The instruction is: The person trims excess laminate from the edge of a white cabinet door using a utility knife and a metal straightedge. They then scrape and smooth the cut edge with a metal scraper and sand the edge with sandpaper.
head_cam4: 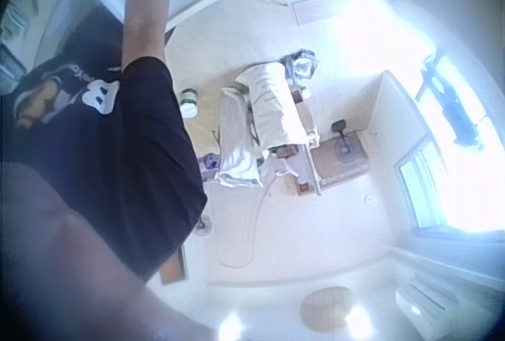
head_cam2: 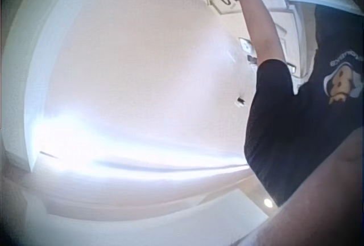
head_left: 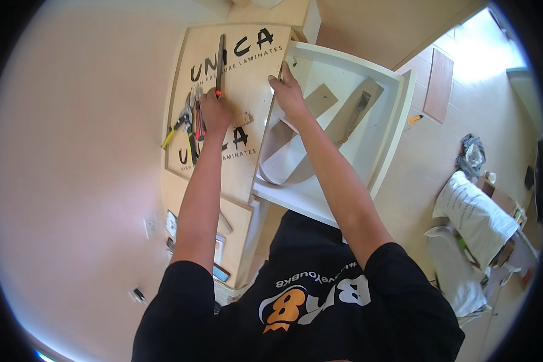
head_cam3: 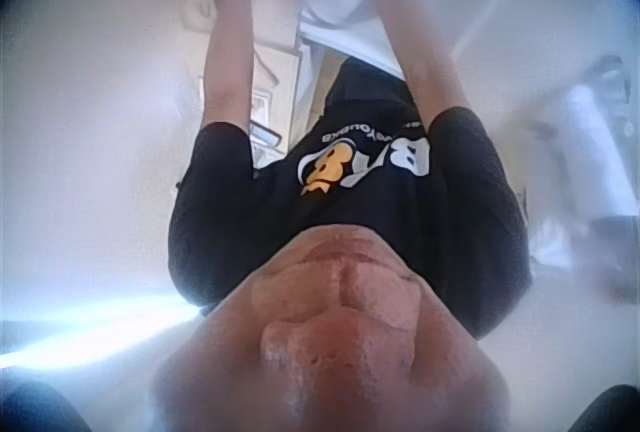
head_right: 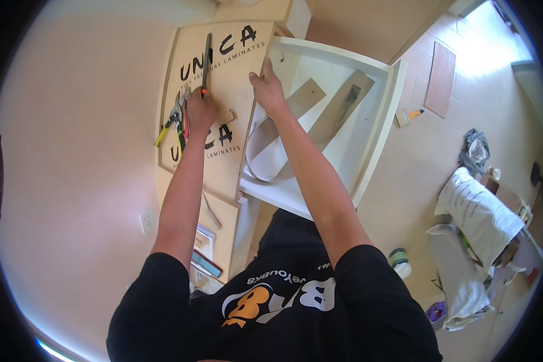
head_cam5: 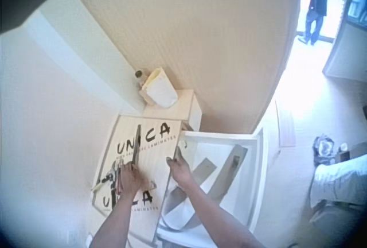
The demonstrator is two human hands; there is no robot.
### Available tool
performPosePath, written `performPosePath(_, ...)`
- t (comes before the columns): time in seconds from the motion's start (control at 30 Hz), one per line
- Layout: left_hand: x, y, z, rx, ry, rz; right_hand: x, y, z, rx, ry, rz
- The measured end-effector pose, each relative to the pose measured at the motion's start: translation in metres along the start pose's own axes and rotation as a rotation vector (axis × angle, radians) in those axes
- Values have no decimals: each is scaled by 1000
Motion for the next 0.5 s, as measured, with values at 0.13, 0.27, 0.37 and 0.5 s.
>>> performPosePath(0.13,24,5,-33,-142,226,39,12,-18,-6,50,91,-16)
performPosePath(0.27,60,18,-66,-476,654,-86,7,-40,-26,96,81,-47)
performPosePath(0.37,99,-1,-94,-539,381,157,-4,-60,-44,134,-192,78)
performPosePath(0.5,141,-38,-103,-606,102,406,-24,-83,-52,164,-202,96)
Point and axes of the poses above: each hand's wrist, its own y-axis away from the middle knuckle, its own z-axis out of the palm, x = y × z, the point moved 7 cm from there along -y, towards the middle knuckle
